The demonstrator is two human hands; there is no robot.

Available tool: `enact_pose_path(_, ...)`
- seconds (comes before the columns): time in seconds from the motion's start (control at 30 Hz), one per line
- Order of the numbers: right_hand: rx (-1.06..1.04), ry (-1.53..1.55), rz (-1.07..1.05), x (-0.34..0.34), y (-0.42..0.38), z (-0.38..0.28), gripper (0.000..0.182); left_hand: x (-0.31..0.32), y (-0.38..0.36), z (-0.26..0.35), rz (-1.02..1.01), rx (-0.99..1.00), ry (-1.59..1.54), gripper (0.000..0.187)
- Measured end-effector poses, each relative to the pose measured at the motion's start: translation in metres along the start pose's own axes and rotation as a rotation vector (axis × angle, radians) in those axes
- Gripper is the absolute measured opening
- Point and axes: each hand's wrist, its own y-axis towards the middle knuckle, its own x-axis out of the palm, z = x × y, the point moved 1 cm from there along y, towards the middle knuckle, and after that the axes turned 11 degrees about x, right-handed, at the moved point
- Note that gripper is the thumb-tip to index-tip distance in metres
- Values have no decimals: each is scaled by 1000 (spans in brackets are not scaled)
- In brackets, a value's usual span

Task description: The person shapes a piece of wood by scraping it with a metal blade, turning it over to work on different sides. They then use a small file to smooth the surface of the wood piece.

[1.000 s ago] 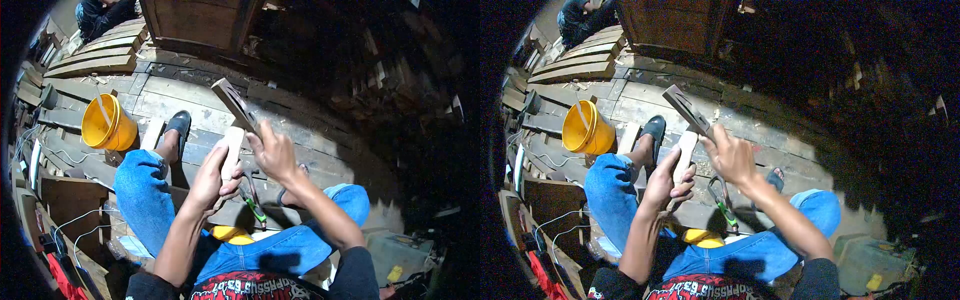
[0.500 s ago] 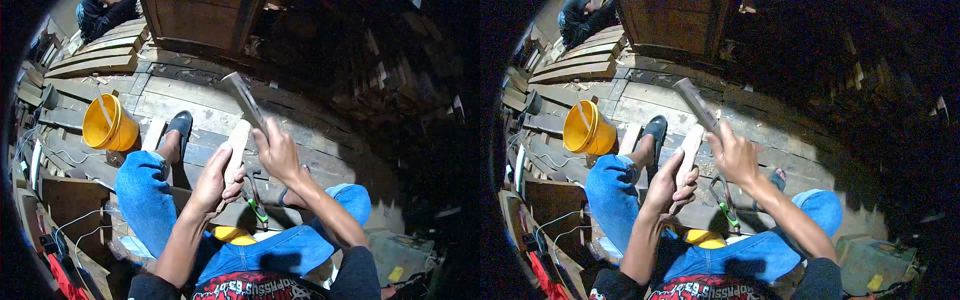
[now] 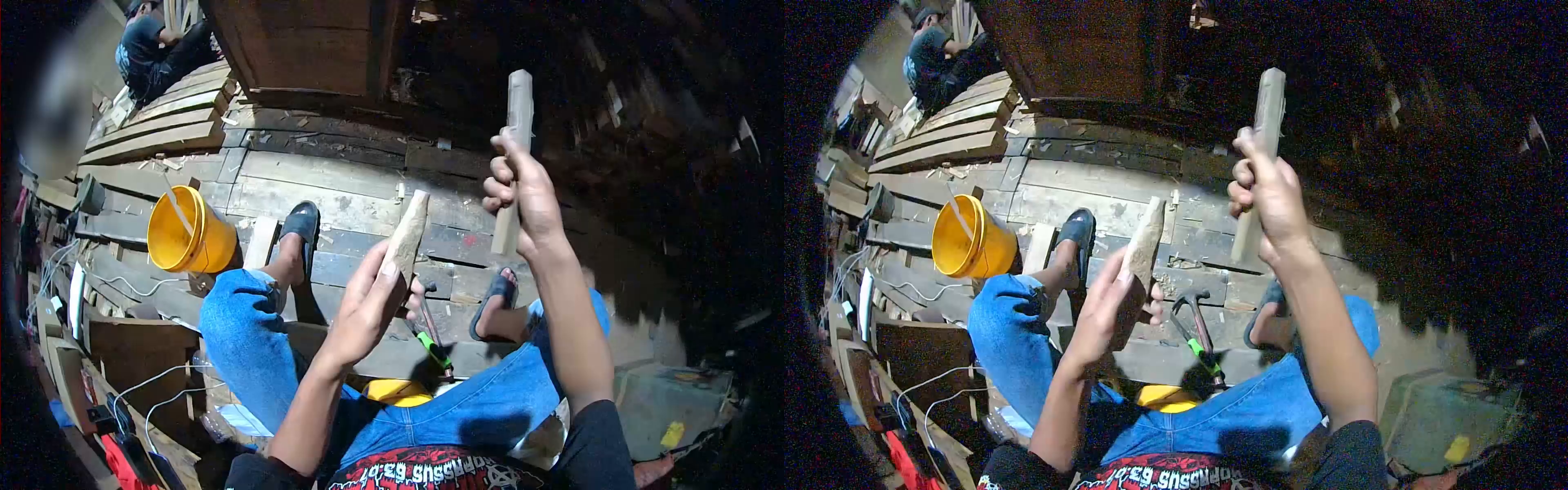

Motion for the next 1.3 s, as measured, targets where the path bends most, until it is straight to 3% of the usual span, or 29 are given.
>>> enact_pose_path(0.1, 89, -34, -57, 4, -5, 8, 35, -6, 0, 4, -108, 34, 258, 43)
enact_pose_path(0.13, 78, -71, -78, 6, -10, 12, 35, -5, 1, -4, -88, 160, 279, 39)
enact_pose_path(0.27, 11, -171, -135, 9, -16, 17, 33, -6, 4, -9, -66, 255, 379, 36)
enact_pose_path(0.4, -39, -250, -115, 10, -17, 20, 32, -2, 4, -12, -36, 318, 466, 35)
enact_pose_path(0.43, -41, -288, -111, 8, -17, 21, 31, -5, 3, -14, -24, 243, 437, 32)
enact_pose_path(0.6, -94, -500, -284, 15, -16, 38, 31, 2, -1, -9, 77, 312, 614, 32)
enact_pose_path(0.63, -81, -437, -384, 15, -8, 52, 38, -11, 0, -15, 102, 364, 682, 32)
enact_pose_path(0.67, -53, -450, -334, 20, -14, 52, 43, -15, 1, -15, 115, 356, 737, 34)
enact_pose_path(0.83, -263, -379, -348, 21, -18, 68, 40, -13, 0, -20, 137, 343, 570, 41)
enact_pose_path(0.9, -241, -399, -323, 24, -21, 65, 37, -19, 3, -15, 92, 327, 690, 39)
enact_pose_path(1.03, -239, -400, -334, 19, -23, 65, 34, -17, 4, -25, 110, 329, 633, 37)
enact_pose_path(1.1, -254, -465, -317, 16, -28, 61, 34, -16, 4, -30, 130, 422, 727, 36)
enact_pose_path(1.17, -249, -498, -321, 18, -34, 58, 37, -27, 1, -32, 95, 243, 633, 49)
enact_pose_path(1.3, -169, -552, -322, 17, -35, 64, 36, -4, 1, -24, 93, 246, 559, 42)
